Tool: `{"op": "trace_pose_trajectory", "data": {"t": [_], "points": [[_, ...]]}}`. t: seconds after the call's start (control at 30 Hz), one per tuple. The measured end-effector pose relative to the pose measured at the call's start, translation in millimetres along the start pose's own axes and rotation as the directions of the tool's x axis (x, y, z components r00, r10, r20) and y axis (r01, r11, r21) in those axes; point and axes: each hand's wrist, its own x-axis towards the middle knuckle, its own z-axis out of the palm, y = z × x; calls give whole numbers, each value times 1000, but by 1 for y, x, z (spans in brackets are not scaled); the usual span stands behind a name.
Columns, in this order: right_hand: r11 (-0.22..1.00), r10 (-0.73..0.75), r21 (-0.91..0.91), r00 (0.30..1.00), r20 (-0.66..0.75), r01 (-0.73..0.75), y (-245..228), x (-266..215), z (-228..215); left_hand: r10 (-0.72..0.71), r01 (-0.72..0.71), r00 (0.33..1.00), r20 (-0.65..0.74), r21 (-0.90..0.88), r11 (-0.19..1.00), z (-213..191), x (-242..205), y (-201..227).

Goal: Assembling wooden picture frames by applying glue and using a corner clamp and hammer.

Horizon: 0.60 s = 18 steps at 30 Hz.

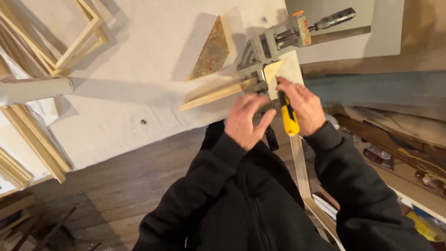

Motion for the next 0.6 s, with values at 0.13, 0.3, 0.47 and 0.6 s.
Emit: {"op": "trace_pose_trajectory", "data": {"t": [0.13,0.3,0.47,0.6], "points": [[994,46,104,999,-13,-44,25,13,17,741,-282,672,-12,921,271,-29,34,-19],[990,95,101,995,40,-99,31,25,29,704,-232,709,29,953,195,-47,53,-44],[999,41,14,993,112,-43,22,28,29,685,-215,727,-52,930,299,-46,53,-43],[999,39,25,993,114,-42,37,27,26,702,-234,711,-43,927,294,-49,57,-46]]}}
